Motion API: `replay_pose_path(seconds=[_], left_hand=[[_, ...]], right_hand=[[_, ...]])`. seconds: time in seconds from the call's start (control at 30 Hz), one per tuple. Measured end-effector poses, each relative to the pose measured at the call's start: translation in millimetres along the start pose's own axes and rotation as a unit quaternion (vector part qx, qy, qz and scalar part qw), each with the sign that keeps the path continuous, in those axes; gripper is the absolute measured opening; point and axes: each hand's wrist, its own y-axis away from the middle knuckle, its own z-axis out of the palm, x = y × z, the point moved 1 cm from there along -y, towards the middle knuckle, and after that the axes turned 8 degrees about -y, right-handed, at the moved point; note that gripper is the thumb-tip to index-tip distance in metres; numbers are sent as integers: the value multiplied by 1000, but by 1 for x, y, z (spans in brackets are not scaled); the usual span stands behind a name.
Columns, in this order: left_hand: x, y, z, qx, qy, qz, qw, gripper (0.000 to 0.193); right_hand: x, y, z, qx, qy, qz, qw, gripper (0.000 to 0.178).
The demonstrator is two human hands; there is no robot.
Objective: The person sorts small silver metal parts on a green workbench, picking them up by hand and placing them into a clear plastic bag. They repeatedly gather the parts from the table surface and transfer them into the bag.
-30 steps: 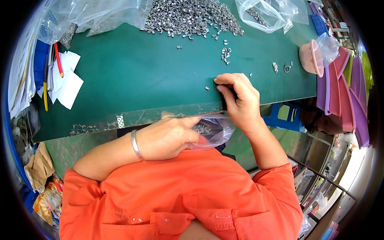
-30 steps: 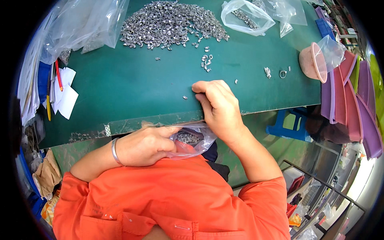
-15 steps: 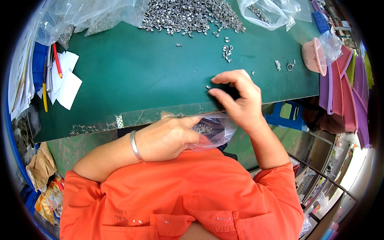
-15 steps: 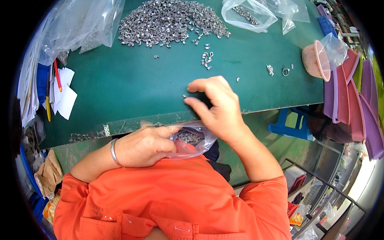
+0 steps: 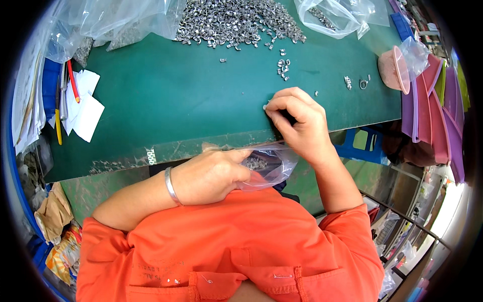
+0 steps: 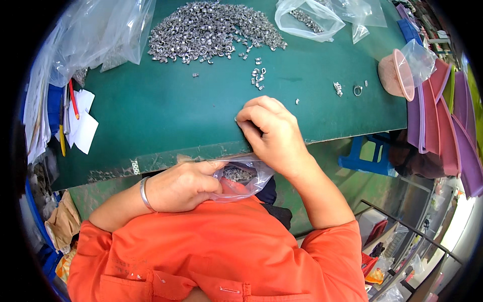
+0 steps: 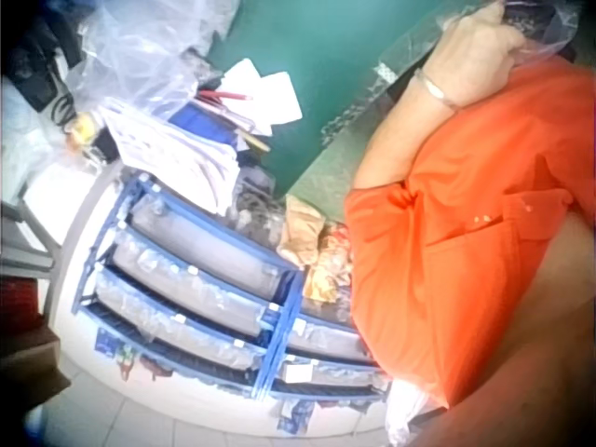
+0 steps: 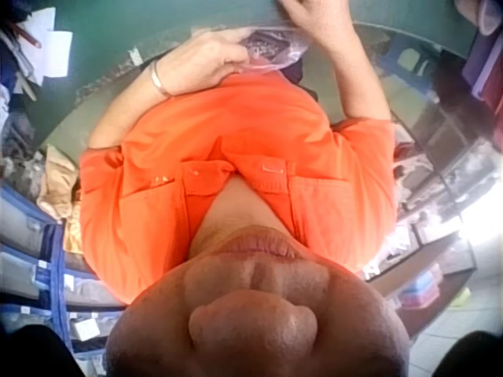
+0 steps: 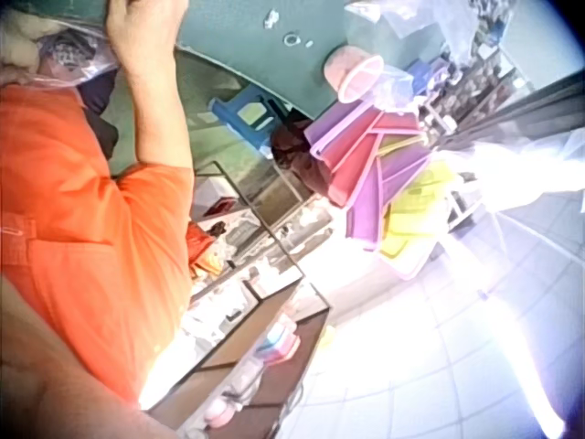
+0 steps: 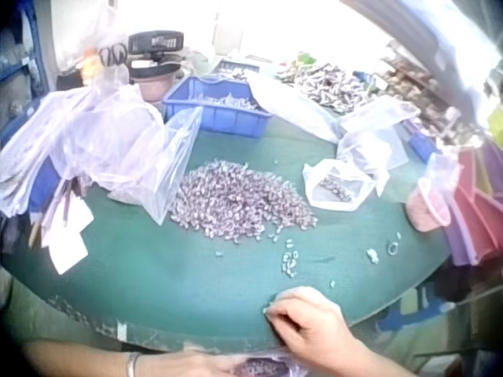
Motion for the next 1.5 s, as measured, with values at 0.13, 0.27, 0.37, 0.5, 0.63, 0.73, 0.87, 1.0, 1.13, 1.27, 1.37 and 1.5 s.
replay_pose_path(seconds=[0.13, 0.27, 0.37, 0.5, 0.63, 0.73, 0.87, 1.0, 1.13, 1.27, 1.37, 1.5], left_hand=[[-2, 3, 1, -11, -2, 1, 1000, 21], [1, 1, -1, -22, -1, -13, 1000, 11], [0, 3, 1, -27, -6, -19, 999, 11], [0, 2, 0, -16, -13, -12, 1000, 11], [3, 0, -2, -20, 8, -19, 1000, 10], [3, 0, -3, -13, 5, -18, 1000, 11], [2, 1, -2, -10, 13, -10, 1000, 12], [-2, 1, 1, -13, 8, -6, 1000, 12], [-3, 3, 4, -11, 31, -14, 999, 20], [-4, 4, 4, 3, 9, 1, 1000, 25], [-7, 5, 6, 7, 14, 10, 1000, 28], [-6, 5, 7, 12, 23, 9, 1000, 28]], right_hand=[[-1, -4, 2, 7, 68, -29, 997, 14], [1, -6, -1, 13, 140, -29, 990, 16], [5, -5, -7, 24, 85, 0, 996, 16], [0, -6, 2, 18, 7, -28, 999, 17], [-2, -11, 18, -19, 43, -83, 995, 20], [1, -15, 21, 0, 91, -71, 993, 16], [5, -16, 9, 0, 78, -54, 995, 15], [-18, -8, -11, -117, -89, -5, 989, 11], [-30, -5, -12, -241, -156, -7, 958, 13], [-8, -28, 8, -52, 28, -96, 994, 17], [6, -37, 15, -37, 66, -139, 987, 15], [-5, -26, 0, -127, -67, -63, 988, 13]])
